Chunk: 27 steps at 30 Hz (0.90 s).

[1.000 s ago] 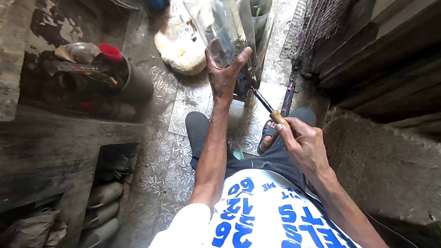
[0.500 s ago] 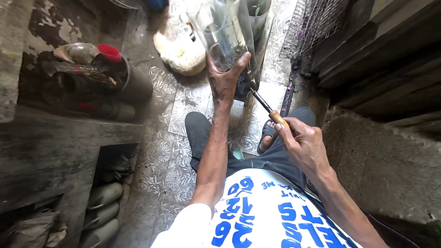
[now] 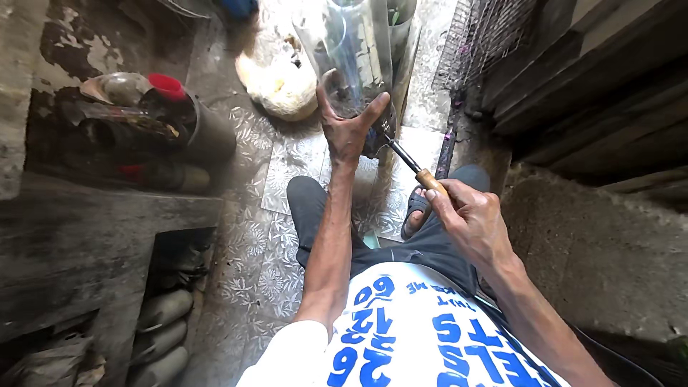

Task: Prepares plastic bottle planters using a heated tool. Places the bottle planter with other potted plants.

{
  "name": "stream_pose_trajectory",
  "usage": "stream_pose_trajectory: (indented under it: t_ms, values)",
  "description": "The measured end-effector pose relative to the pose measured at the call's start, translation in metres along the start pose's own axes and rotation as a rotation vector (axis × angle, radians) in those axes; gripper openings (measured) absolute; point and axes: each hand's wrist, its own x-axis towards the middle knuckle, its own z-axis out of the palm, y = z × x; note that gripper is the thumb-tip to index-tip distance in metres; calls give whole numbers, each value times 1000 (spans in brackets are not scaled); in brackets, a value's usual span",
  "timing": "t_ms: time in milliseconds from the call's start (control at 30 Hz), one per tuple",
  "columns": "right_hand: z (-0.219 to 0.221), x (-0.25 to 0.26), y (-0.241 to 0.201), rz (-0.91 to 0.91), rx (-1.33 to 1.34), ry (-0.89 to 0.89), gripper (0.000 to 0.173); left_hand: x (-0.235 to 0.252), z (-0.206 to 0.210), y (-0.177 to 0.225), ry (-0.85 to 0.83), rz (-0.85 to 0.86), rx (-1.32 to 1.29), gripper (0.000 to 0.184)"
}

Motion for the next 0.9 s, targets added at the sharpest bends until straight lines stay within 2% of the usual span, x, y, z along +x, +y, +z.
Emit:
stream_pose_trajectory:
  t_ms: [167, 467, 900]
  values:
    - [0, 0, 2, 18, -8, -12, 30, 1, 1, -12, 1, 32, 68, 104]
    - [8, 4, 2, 32, -7, -11, 29, 0, 1, -23, 22, 56, 86, 101]
    - [8, 6, 9, 34, 28, -26, 32, -11, 4, -14, 30, -28, 55, 105]
